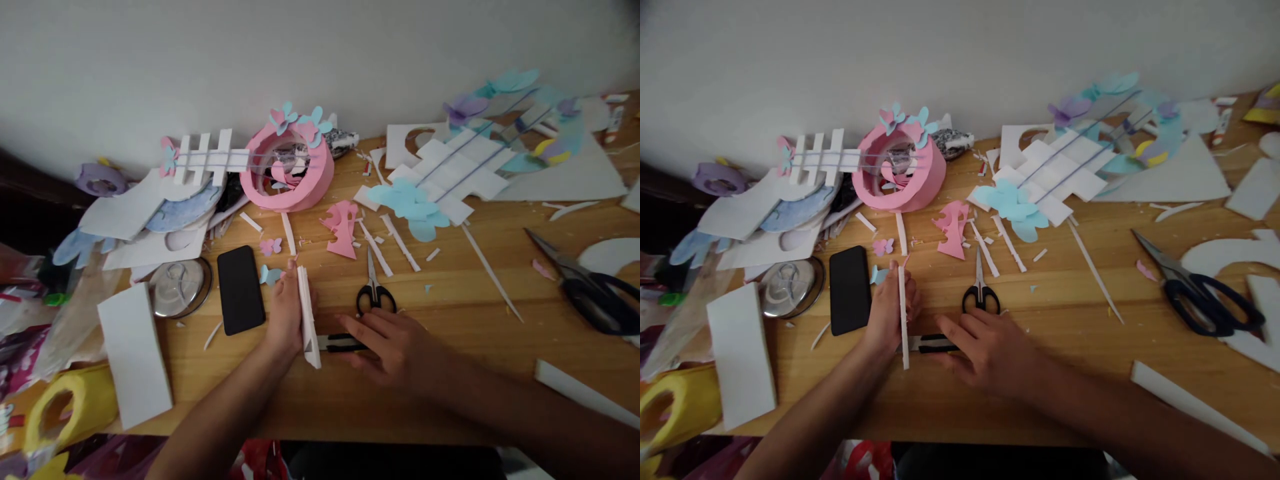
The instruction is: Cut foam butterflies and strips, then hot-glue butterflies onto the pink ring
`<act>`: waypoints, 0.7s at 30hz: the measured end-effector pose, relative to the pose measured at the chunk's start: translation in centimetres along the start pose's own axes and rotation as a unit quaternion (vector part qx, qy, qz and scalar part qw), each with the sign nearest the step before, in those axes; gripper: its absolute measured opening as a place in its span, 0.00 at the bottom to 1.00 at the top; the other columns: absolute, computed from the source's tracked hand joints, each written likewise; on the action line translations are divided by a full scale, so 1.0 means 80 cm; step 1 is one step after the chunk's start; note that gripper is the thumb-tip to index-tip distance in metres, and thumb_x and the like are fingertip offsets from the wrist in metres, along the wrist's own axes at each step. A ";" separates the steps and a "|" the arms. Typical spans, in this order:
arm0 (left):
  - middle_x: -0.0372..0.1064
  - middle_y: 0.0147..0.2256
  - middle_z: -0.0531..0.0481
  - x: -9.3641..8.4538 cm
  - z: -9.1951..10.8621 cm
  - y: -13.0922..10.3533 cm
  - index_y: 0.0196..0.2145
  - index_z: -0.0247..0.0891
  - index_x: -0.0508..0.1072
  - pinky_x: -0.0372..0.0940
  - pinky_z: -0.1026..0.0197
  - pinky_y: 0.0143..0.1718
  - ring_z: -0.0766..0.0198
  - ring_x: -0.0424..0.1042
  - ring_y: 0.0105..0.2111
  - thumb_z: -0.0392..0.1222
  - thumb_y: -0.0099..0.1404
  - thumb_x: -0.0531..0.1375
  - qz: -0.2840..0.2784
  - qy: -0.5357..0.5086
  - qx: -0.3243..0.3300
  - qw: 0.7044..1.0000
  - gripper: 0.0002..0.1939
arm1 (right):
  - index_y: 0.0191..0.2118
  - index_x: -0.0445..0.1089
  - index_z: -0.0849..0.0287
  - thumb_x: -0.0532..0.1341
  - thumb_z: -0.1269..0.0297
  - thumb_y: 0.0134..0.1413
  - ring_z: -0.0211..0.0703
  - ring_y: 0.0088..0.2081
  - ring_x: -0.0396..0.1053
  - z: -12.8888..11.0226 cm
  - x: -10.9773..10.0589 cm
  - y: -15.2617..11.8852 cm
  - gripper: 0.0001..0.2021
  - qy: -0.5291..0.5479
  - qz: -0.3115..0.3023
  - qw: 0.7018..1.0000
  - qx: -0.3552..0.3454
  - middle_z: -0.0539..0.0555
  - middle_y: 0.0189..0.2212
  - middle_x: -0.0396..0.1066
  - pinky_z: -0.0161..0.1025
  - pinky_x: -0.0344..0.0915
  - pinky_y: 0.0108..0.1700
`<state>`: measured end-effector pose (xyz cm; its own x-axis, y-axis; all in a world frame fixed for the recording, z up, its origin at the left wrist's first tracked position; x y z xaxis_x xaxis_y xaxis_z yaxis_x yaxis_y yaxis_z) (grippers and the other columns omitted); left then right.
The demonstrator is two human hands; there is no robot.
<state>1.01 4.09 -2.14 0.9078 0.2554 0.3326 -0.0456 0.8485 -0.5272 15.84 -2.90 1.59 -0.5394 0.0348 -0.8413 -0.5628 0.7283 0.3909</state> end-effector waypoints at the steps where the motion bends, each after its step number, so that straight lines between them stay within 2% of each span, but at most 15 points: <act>1: 0.48 0.13 0.63 0.000 0.000 0.000 0.23 0.42 0.54 0.44 0.69 0.10 0.74 0.49 0.10 0.63 0.60 0.63 0.001 -0.001 -0.003 1.000 0.28 | 0.52 0.72 0.65 0.58 0.55 0.65 0.45 0.31 0.71 0.000 0.000 0.000 0.19 0.002 0.006 1.000 0.000 0.56 0.30 0.74 0.40 0.65 0.30; 10: 0.52 0.13 0.62 -0.007 0.006 0.003 0.24 0.40 0.59 0.46 0.70 0.10 0.74 0.50 0.11 0.62 0.61 0.63 0.014 -0.032 0.011 0.999 0.26 | 0.51 0.72 0.68 0.59 0.55 0.65 0.45 0.33 0.71 -0.002 -0.006 0.005 0.20 0.011 0.028 1.000 -0.008 0.58 0.33 0.76 0.40 0.65 0.32; 14: 0.50 0.13 0.62 -0.012 0.020 0.012 0.25 0.39 0.60 0.43 0.70 0.09 0.74 0.48 0.09 0.57 0.70 0.55 -0.007 -0.092 -0.027 0.995 0.23 | 0.50 0.73 0.62 0.58 0.49 0.63 0.45 0.29 0.70 -0.024 0.006 -0.005 0.21 0.014 -0.019 0.998 -0.065 0.53 0.27 0.74 0.41 0.62 0.28; 16: 0.50 0.14 0.61 -0.016 0.035 0.017 0.26 0.39 0.61 0.41 0.70 0.08 0.73 0.47 0.09 0.55 0.74 0.50 -0.005 -0.129 0.002 0.992 0.22 | 0.50 0.72 0.60 0.57 0.48 0.63 0.44 0.28 0.70 -0.032 0.012 -0.008 0.21 0.026 -0.035 0.996 -0.072 0.52 0.27 0.73 0.41 0.61 0.28; 18: 0.51 0.14 0.60 -0.017 0.048 0.019 0.27 0.38 0.62 0.41 0.70 0.08 0.73 0.48 0.09 0.54 0.75 0.47 -0.008 -0.148 0.044 0.988 0.23 | 0.51 0.71 0.60 0.57 0.47 0.63 0.44 0.28 0.70 -0.032 0.012 -0.008 0.22 0.036 -0.019 0.997 -0.065 0.52 0.27 0.73 0.41 0.63 0.29; 21: 0.55 0.17 0.59 -0.014 0.044 0.019 0.29 0.37 0.65 0.51 0.72 0.12 0.74 0.54 0.12 0.52 0.75 0.50 -0.006 -0.168 0.060 0.984 0.20 | 0.56 0.66 0.62 0.56 0.51 0.65 0.46 0.33 0.72 -0.022 0.006 -0.006 0.23 0.073 0.016 0.996 -0.044 0.56 0.32 0.74 0.42 0.68 0.34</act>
<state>-1.52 6.76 -0.55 0.7208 0.3666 0.5882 -0.1026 0.8958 -0.4325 14.72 -4.44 1.69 -0.6398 -0.0474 -0.7671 -0.5932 0.6650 0.4537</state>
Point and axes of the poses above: each hand's wrist, its own y-axis towards the middle knuckle, its own x-axis out of the palm, z = x × y, the point moved 6 cm from there along y, towards the middle knuckle
